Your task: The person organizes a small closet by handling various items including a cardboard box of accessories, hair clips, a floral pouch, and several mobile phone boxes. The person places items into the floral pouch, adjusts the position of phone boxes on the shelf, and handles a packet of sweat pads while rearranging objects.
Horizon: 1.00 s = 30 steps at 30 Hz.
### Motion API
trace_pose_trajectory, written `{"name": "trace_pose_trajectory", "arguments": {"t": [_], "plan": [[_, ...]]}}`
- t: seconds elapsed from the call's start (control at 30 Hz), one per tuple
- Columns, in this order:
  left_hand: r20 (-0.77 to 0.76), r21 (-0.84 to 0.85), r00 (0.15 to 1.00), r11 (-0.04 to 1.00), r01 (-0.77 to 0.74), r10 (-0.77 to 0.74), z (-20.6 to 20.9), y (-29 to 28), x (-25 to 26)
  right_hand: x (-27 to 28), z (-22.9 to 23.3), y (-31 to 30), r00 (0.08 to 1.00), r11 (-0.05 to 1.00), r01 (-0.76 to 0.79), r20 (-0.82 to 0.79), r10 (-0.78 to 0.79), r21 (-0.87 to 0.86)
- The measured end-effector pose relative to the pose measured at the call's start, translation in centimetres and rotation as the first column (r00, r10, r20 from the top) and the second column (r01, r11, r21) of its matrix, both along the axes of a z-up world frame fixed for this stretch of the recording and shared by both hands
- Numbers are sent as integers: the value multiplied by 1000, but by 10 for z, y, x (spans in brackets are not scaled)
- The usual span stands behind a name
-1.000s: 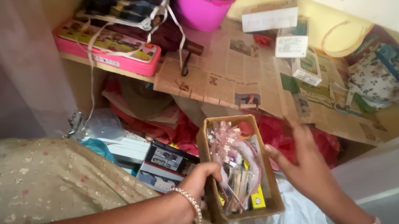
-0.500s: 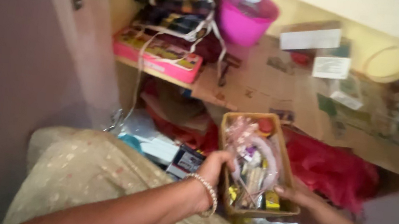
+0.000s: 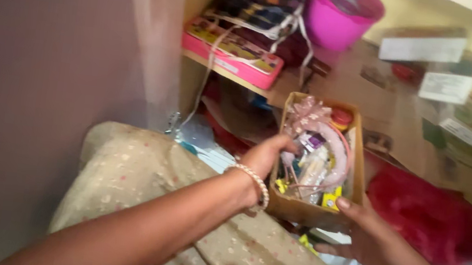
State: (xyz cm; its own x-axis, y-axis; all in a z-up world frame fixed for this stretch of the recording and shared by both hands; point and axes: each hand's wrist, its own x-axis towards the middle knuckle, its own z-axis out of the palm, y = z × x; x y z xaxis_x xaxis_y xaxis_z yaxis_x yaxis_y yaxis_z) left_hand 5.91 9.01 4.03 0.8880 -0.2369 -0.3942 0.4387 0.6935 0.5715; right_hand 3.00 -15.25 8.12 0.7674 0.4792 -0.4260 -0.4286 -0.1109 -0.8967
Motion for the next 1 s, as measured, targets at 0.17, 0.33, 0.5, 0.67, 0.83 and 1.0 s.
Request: {"name": "trace_pose_trajectory", "arguments": {"t": [0.17,0.33,0.5,0.67,0.83,1.0], "plan": [[82,20,992,995,-103,101,9,10,-22,-2,-11,8,988,977,-124,118,104,172],[278,228,930,924,-306,239,34,24,-70,5,-23,10,987,932,-159,27,159,325],[465,228,878,943,-242,114,54,36,-56,25,-10,2,996,934,55,-88,-25,352],[503,432,864,870,-237,-14,50,40,30,55,17,3,990,960,131,22,-141,249],[520,784,675,-22,-621,-523,57,47,120,74,41,22,978,974,143,124,-166,177],[53,895,794,-323,-307,-605,94,45,122,77,50,27,976,983,132,158,-152,128]]}}
